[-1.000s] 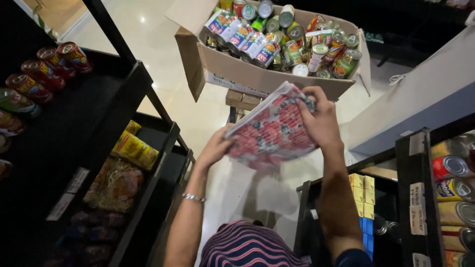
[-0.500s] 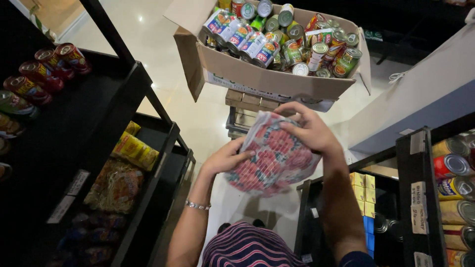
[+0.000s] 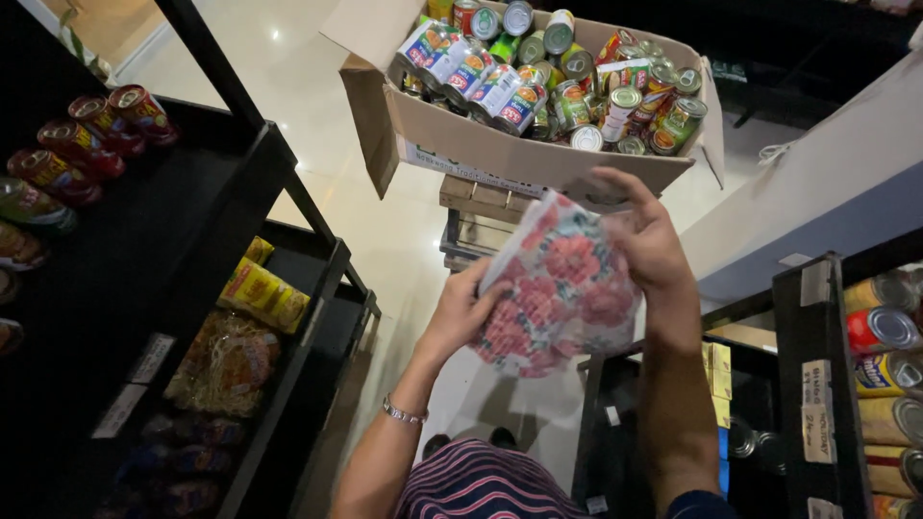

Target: Taking various canned goods from a cardboard box, wiping them with a cloth, and placing them onto grocery store shelves.

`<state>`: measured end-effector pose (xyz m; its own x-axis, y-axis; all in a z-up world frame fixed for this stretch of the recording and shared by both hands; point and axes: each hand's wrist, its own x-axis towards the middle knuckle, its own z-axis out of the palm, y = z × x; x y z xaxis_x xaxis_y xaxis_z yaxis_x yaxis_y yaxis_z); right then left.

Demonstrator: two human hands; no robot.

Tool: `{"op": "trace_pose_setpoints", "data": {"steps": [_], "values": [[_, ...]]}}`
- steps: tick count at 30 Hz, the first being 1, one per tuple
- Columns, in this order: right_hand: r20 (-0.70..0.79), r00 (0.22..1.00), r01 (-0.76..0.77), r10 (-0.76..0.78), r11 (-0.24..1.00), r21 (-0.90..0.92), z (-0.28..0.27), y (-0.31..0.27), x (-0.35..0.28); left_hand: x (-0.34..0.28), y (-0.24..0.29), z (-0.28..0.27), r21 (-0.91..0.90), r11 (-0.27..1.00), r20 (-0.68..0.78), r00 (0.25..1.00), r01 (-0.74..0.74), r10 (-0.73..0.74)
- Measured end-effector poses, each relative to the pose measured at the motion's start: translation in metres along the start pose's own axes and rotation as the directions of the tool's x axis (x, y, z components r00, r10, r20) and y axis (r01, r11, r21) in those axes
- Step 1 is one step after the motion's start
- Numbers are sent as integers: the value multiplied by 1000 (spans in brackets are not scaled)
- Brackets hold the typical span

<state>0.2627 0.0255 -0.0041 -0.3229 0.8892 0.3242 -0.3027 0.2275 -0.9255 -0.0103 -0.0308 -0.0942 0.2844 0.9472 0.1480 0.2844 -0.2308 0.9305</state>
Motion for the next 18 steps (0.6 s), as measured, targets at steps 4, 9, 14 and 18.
{"op": "trace_pose_setpoints", "data": {"steps": [4, 9, 14, 18], "values": [[252, 952, -17, -175, 789, 614, 33, 43, -14, 7, 3, 1, -234, 934, -293, 936, -269, 196], [-616, 747, -171, 252, 967, 188, -29, 274, -96, 16, -18, -10, -249, 911, -413, 887, -328, 206], [-563, 776, -322, 284, 946, 34, 48, 127, -54, 16, -17, -37, 19, 1000, -385, 923, 8, 0], [-361, 928, 36, -91, 987, -156, 19, 155, -61, 12, -17, -46, -230, 965, -362, 910, 125, -204]]}}
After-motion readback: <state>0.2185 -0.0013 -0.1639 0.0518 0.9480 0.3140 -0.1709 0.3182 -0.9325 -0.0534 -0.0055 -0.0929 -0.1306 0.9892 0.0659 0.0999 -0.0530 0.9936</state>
